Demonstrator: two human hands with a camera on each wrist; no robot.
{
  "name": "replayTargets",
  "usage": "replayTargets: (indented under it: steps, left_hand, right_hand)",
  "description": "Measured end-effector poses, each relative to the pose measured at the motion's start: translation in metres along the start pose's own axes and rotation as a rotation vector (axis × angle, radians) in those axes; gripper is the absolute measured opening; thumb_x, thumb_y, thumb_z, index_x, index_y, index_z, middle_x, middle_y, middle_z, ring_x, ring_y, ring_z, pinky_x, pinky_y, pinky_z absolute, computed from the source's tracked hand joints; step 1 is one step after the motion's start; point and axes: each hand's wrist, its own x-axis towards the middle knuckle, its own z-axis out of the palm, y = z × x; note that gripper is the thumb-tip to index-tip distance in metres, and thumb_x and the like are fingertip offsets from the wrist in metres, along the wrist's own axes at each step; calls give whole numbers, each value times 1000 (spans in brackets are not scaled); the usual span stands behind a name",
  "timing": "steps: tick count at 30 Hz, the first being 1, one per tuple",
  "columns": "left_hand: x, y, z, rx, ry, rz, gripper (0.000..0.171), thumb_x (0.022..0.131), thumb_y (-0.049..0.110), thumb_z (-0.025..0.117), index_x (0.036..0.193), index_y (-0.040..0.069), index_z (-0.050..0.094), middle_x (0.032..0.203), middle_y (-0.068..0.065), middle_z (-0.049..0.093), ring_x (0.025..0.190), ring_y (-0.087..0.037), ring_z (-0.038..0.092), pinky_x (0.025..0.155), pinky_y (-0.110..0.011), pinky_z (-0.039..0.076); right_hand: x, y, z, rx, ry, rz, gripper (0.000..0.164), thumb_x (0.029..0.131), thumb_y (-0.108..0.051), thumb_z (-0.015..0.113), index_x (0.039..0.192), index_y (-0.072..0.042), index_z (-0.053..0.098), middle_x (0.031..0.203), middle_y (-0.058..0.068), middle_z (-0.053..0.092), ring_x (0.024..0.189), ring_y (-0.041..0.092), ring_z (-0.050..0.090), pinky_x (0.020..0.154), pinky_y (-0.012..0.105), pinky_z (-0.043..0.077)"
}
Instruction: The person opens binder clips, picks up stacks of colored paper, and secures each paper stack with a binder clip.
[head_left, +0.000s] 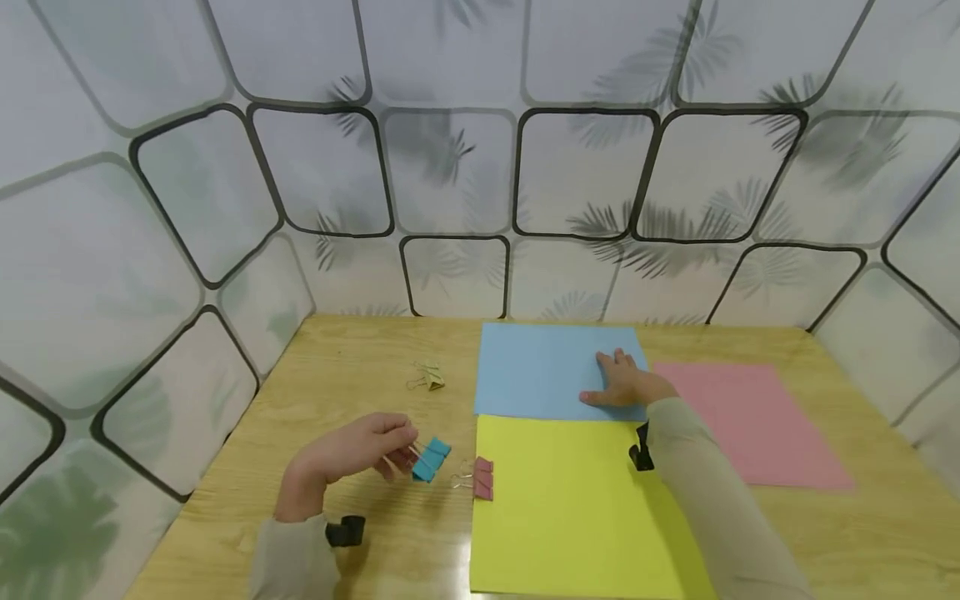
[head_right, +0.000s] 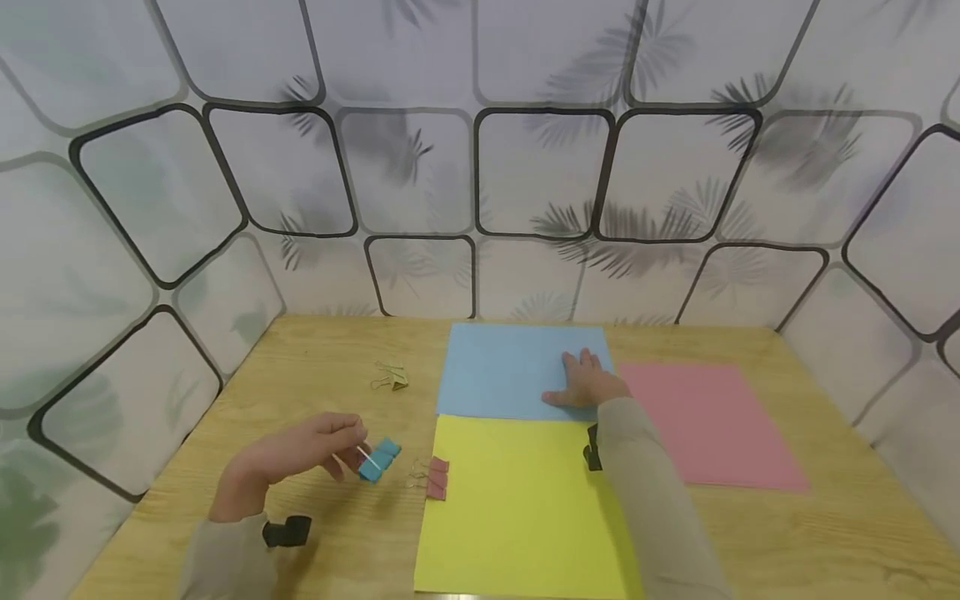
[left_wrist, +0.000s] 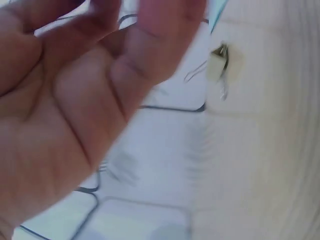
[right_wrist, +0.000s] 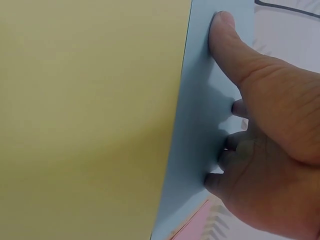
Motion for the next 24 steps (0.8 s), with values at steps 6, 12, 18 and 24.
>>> replayTargets:
  steps: [6, 12, 18, 24]
  left_hand:
    - [17, -1, 1, -479, 140, 87, 32, 111, 25, 34, 96, 4, 53, 105, -11, 63, 104, -24, 68, 91, -33, 55]
    - [24, 6, 9, -848, 203, 166, 34, 111, 28, 30, 88, 9, 47, 113, -20, 69, 108, -28, 68, 97, -38, 52]
    - [23, 13, 13, -901, 251, 130, 32, 111, 32, 25, 91, 12, 40, 115, -17, 67, 101, -22, 67, 93, -34, 55]
    - [24, 22, 11, -864, 366, 115, 24, 110, 31, 34, 107, 8, 41, 120, -18, 53, 102, -21, 60, 92, -28, 53]
  right_hand:
    - [0, 3, 0, 2, 1, 0, 97, 96, -52, 59, 154, 9, 12, 155, 42, -2, 144, 56, 1, 111, 72, 15]
    - [0, 2, 3, 7, 7, -4, 96, 96, -51, 60, 154, 9, 12, 155, 41, -2, 144, 56, 0, 112, 72, 14]
    - [0, 2, 4, -3, -10, 4, 99, 96, -54, 58, 154, 9, 10, 155, 41, -3, 144, 56, -1, 113, 70, 13]
    - [1, 2, -4, 5, -4, -8, 99, 96, -53, 58, 154, 10, 9, 155, 42, -4, 144, 57, -1, 112, 71, 12]
